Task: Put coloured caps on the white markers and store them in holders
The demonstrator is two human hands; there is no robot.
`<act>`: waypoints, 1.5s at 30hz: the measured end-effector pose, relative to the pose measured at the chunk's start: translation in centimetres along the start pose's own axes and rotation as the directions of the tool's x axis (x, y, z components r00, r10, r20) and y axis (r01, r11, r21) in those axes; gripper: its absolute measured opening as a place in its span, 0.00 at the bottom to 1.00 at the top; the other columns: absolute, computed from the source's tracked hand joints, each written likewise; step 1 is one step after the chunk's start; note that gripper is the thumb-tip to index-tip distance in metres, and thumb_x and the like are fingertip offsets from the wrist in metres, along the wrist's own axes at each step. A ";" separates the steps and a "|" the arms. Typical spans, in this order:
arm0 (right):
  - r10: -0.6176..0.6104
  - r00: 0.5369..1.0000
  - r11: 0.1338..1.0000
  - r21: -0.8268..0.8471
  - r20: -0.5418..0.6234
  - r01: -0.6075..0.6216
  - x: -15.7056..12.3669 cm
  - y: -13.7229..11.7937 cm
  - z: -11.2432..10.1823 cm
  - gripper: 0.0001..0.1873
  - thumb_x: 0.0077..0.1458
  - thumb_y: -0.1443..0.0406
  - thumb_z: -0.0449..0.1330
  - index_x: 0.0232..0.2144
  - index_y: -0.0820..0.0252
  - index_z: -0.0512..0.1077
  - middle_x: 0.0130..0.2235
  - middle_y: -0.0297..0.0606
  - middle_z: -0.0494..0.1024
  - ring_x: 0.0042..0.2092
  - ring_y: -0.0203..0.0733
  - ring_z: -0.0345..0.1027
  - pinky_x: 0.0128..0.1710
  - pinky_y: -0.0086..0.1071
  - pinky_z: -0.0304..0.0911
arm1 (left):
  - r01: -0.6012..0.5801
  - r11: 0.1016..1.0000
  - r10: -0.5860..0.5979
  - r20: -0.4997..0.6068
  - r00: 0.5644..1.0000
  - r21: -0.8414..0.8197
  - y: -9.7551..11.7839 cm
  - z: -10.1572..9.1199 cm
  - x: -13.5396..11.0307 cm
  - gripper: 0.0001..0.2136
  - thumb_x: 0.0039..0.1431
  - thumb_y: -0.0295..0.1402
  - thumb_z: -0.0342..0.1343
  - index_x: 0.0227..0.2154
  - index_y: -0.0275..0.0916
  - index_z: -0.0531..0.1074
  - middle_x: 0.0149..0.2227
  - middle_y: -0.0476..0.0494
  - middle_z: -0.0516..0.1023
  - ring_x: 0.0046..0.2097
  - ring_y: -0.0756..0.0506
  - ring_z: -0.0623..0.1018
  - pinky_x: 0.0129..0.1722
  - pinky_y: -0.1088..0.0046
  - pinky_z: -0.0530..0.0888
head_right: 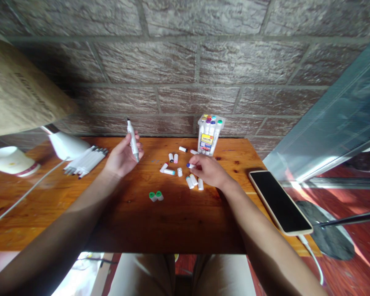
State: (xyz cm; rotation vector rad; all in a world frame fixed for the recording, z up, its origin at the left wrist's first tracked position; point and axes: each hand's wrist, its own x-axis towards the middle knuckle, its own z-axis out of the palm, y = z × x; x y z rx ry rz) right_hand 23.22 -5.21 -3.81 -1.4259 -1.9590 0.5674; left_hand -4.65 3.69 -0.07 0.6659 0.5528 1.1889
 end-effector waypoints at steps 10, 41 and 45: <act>0.007 1.000 0.997 0.074 -0.001 -0.007 0.0 0.3 0.8 0.08 0.54 0.67 0.61 0.39 0.58 0.69 0.39 0.40 0.81 0.41 0.43 0.78 0.45 0.39 0.73 | -0.005 1.000 0.005 0.006 1.000 0.007 -0.1 -0.1 0.1 0.04 0.65 0.30 0.57 0.39 0.37 0.75 0.29 0.53 0.80 0.27 0.55 0.77 0.27 0.81 0.74; 0.132 0.956 0.854 0.520 -0.261 0.024 0.2 -3.2 0.4 0.17 0.51 0.57 0.69 0.42 0.57 0.79 0.43 0.40 0.83 0.42 0.44 0.78 0.46 0.38 0.73 | -0.002 1.000 0.002 0.007 1.000 0.026 -0.1 -0.1 0.1 0.03 0.63 0.31 0.60 0.38 0.38 0.75 0.30 0.53 0.79 0.26 0.56 0.77 0.27 0.82 0.74; 0.224 0.932 0.805 0.593 -0.284 -0.013 0.3 -2.7 -0.8 0.23 0.46 0.54 0.72 0.43 0.56 0.79 0.43 0.39 0.84 0.45 0.46 0.78 0.53 0.43 0.71 | -0.002 0.999 0.002 -0.001 1.000 0.034 0.0 0.0 0.0 0.03 0.63 0.31 0.60 0.37 0.38 0.75 0.29 0.53 0.80 0.26 0.56 0.77 0.27 0.82 0.74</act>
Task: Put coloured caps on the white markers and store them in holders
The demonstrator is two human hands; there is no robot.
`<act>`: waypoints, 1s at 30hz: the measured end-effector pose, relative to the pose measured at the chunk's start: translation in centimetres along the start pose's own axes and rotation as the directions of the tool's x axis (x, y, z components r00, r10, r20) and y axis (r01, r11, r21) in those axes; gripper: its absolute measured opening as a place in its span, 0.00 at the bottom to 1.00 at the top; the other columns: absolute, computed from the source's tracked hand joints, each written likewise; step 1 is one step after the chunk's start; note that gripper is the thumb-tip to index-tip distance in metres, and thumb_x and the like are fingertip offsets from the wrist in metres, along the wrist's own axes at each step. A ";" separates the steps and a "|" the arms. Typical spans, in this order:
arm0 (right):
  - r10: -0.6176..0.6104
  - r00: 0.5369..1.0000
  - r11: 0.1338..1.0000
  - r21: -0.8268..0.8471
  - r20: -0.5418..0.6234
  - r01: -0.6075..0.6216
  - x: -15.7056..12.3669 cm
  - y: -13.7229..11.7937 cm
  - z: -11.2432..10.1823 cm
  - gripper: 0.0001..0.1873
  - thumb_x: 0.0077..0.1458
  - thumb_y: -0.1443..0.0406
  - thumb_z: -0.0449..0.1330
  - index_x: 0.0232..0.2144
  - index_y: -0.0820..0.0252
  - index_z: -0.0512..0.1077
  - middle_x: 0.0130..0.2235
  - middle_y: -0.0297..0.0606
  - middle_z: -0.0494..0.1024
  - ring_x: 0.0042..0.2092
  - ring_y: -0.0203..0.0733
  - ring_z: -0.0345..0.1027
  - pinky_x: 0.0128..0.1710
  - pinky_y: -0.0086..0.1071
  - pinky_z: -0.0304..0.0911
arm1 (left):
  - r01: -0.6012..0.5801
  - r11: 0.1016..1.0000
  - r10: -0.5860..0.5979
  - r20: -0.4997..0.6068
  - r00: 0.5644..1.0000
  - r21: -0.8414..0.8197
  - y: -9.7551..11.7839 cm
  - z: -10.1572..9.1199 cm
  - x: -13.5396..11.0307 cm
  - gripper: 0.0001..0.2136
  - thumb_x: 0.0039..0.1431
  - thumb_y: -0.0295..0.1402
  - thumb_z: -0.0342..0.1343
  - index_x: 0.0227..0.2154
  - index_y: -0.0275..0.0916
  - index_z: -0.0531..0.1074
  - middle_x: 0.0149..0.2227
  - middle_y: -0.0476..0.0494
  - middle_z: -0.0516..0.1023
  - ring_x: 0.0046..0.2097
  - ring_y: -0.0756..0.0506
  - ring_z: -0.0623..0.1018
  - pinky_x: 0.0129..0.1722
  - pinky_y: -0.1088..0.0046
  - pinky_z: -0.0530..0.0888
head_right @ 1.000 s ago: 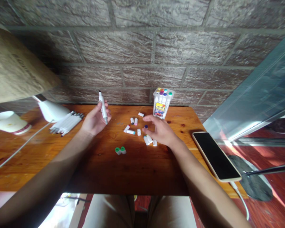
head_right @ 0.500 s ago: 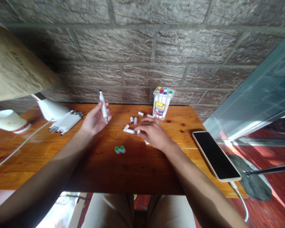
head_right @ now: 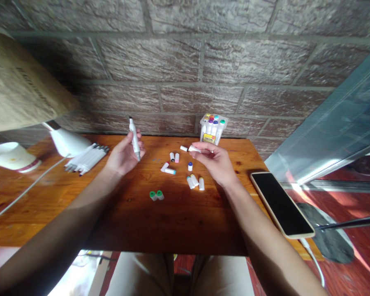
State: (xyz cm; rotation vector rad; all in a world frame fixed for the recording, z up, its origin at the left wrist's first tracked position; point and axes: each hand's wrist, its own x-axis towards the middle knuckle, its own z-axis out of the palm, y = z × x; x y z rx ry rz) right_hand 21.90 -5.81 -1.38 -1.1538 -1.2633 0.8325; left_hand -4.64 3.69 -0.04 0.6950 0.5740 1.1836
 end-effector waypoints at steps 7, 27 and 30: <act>0.017 0.994 0.987 -0.159 0.110 0.001 0.6 0.2 -1.5 0.23 0.53 0.51 0.66 0.47 0.57 0.75 0.45 0.41 0.81 0.44 0.44 0.74 0.52 0.41 0.69 | -0.005 1.000 0.005 0.007 1.000 -0.010 0.1 0.0 0.0 0.03 0.64 0.30 0.59 0.38 0.38 0.75 0.29 0.53 0.80 0.26 0.56 0.77 0.27 0.81 0.74; 0.010 0.991 0.890 -0.453 0.136 0.054 0.9 3.8 -2.4 0.13 0.51 0.61 0.65 0.39 0.59 0.77 0.41 0.41 0.83 0.39 0.45 0.77 0.47 0.43 0.72 | -0.013 1.000 0.013 0.015 1.000 -0.029 0.3 0.0 -0.1 0.03 0.62 0.31 0.60 0.38 0.38 0.76 0.30 0.52 0.80 0.27 0.56 0.77 0.27 0.82 0.75; 0.061 0.990 0.947 -0.319 0.129 -0.017 1.0 3.1 -2.5 0.16 0.50 0.60 0.66 0.41 0.60 0.78 0.44 0.43 0.83 0.43 0.46 0.77 0.51 0.43 0.70 | -0.009 0.999 0.009 0.007 1.000 -0.038 0.3 0.1 -0.1 0.03 0.63 0.30 0.59 0.38 0.37 0.76 0.30 0.52 0.80 0.27 0.56 0.77 0.27 0.82 0.75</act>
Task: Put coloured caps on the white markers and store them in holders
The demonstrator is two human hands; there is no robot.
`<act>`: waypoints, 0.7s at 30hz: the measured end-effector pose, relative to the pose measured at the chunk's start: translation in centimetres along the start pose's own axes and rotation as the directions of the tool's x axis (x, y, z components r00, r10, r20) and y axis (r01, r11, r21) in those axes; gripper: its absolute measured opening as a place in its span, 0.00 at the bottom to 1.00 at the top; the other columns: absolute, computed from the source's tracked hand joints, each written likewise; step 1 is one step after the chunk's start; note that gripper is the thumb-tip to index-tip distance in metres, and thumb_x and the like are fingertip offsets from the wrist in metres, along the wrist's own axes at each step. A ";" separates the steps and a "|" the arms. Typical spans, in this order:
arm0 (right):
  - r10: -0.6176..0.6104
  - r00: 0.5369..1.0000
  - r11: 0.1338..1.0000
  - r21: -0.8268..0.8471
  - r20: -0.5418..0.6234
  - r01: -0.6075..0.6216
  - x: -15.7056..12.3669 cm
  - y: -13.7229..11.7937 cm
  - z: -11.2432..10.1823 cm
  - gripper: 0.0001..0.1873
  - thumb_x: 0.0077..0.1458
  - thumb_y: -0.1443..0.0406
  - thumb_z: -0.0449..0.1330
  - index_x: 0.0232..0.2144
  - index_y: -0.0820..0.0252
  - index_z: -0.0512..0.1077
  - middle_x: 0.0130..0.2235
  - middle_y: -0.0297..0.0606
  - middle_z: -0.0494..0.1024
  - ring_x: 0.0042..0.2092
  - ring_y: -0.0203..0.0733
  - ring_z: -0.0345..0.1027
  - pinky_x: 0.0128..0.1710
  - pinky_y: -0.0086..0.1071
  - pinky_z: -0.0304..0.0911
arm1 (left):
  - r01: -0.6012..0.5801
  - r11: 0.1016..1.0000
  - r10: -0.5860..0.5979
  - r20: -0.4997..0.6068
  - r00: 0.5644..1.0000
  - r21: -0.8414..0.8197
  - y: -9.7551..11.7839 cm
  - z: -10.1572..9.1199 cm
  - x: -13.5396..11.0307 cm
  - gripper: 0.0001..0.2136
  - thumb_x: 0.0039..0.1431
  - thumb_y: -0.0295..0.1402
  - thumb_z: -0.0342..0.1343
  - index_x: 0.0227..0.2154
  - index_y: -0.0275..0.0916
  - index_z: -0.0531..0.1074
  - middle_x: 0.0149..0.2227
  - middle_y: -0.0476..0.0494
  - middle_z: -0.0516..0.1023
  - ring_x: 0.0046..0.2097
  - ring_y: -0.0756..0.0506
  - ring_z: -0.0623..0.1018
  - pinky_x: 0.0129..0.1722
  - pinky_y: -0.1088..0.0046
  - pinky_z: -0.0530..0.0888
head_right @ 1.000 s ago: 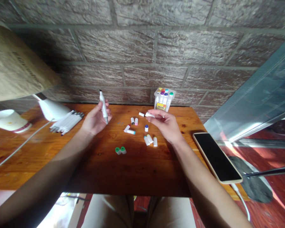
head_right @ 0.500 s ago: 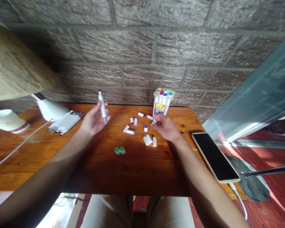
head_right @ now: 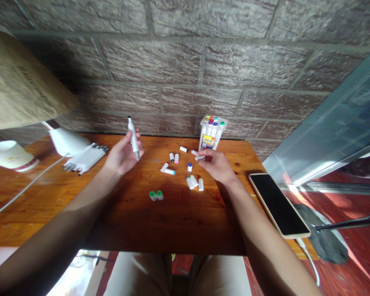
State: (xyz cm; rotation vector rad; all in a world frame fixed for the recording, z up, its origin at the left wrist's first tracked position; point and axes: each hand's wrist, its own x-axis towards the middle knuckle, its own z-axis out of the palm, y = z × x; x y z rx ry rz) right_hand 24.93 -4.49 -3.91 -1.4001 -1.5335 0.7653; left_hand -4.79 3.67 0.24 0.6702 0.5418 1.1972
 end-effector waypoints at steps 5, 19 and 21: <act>0.045 0.998 0.995 0.084 0.037 -0.048 0.0 -0.1 -0.1 0.19 0.47 0.59 0.68 0.41 0.62 0.78 0.46 0.45 0.82 0.46 0.48 0.77 0.55 0.45 0.69 | 0.000 1.000 0.001 -0.026 1.000 0.019 0.0 0.3 -0.1 0.03 0.63 0.31 0.59 0.37 0.38 0.76 0.29 0.52 0.80 0.26 0.56 0.77 0.27 0.82 0.74; -0.047 0.989 0.986 -0.153 0.137 0.068 -0.2 0.3 0.0 0.11 0.50 0.58 0.65 0.33 0.60 0.74 0.37 0.40 0.80 0.39 0.45 0.75 0.46 0.42 0.70 | 0.007 1.000 -0.008 -0.033 0.999 -0.014 0.0 0.4 -0.2 0.03 0.65 0.30 0.57 0.38 0.37 0.75 0.29 0.53 0.80 0.25 0.56 0.77 0.26 0.81 0.74; -0.017 0.987 0.983 -0.176 0.158 0.045 -0.2 0.6 0.0 0.11 0.50 0.59 0.65 0.33 0.60 0.73 0.34 0.39 0.79 0.36 0.44 0.74 0.43 0.41 0.70 | 0.009 1.000 -0.009 -0.034 0.999 -0.015 0.0 0.4 -0.2 0.03 0.65 0.30 0.57 0.38 0.36 0.75 0.29 0.53 0.79 0.25 0.56 0.77 0.26 0.81 0.74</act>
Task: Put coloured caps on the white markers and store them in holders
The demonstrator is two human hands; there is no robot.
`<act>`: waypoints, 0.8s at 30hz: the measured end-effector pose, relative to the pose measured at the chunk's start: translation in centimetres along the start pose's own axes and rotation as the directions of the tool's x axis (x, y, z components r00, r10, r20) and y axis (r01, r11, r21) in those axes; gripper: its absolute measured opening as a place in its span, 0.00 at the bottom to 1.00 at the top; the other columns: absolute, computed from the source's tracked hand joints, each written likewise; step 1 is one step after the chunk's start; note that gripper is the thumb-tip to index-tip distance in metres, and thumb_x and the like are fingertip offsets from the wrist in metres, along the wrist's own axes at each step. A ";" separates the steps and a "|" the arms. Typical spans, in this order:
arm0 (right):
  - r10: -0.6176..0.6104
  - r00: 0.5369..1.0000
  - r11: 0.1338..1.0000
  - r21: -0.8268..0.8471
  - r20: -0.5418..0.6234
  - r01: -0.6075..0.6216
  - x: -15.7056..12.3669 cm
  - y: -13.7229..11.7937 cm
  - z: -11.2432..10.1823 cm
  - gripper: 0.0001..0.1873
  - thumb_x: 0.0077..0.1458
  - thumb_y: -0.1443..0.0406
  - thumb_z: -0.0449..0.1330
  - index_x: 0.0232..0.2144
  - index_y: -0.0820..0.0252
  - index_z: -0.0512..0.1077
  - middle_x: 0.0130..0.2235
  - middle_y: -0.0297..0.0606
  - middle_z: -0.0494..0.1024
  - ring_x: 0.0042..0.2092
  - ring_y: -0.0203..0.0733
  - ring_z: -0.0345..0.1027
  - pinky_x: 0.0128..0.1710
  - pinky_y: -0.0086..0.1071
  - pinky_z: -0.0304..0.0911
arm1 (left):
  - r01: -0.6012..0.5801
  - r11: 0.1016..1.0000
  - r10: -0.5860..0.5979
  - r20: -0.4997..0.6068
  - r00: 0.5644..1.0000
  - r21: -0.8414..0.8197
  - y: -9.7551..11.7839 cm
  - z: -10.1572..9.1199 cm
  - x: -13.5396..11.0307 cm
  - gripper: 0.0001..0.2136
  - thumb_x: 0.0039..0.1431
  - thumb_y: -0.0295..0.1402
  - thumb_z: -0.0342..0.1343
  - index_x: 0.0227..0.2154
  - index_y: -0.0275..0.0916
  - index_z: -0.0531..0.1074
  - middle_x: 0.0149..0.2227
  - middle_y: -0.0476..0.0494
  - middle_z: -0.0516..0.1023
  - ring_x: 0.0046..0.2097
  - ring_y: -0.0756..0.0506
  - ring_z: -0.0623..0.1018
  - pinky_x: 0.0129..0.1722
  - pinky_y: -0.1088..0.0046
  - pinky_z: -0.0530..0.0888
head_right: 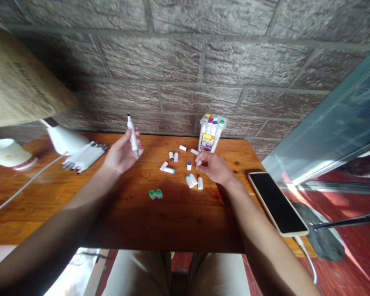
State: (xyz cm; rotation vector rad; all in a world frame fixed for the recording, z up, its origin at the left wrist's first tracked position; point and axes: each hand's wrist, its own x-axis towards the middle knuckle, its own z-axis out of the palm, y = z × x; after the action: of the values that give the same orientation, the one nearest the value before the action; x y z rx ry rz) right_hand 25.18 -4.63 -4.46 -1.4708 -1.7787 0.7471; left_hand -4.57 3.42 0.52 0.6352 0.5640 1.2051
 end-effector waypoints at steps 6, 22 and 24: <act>-0.146 0.984 0.987 -0.081 -0.097 0.139 -0.4 -1.6 -0.6 0.25 0.47 0.59 0.69 0.48 0.58 0.72 0.50 0.44 0.79 0.47 0.48 0.75 0.51 0.42 0.69 | -0.007 1.000 0.007 0.010 1.000 -0.013 0.0 0.0 0.0 0.03 0.65 0.29 0.57 0.38 0.36 0.75 0.29 0.52 0.80 0.26 0.56 0.77 0.27 0.81 0.74; -0.338 0.929 0.692 -0.628 0.154 0.356 0.1 -6.5 7.9 0.11 0.64 0.66 0.57 0.39 0.59 0.80 0.50 0.43 0.79 0.50 0.51 0.73 0.54 0.44 0.66 | 0.005 1.000 -0.004 0.027 1.000 -0.013 -0.1 -0.1 0.2 0.03 0.65 0.29 0.57 0.38 0.36 0.75 0.30 0.52 0.80 0.26 0.56 0.77 0.26 0.81 0.74; -0.308 0.940 0.732 -0.595 0.145 0.331 0.2 -6.4 7.6 0.10 0.63 0.69 0.57 0.34 0.60 0.79 0.50 0.43 0.80 0.48 0.48 0.75 0.53 0.41 0.67 | 0.003 1.000 -0.003 0.025 1.000 -0.011 0.0 -0.1 0.2 0.03 0.65 0.29 0.57 0.38 0.36 0.75 0.29 0.52 0.80 0.26 0.56 0.77 0.26 0.81 0.74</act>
State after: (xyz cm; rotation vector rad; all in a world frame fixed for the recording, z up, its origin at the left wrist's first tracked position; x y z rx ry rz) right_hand 15.34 -5.67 -3.85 -1.4653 -2.3631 -0.0092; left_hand -4.57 3.58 0.40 0.6382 0.5371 1.1952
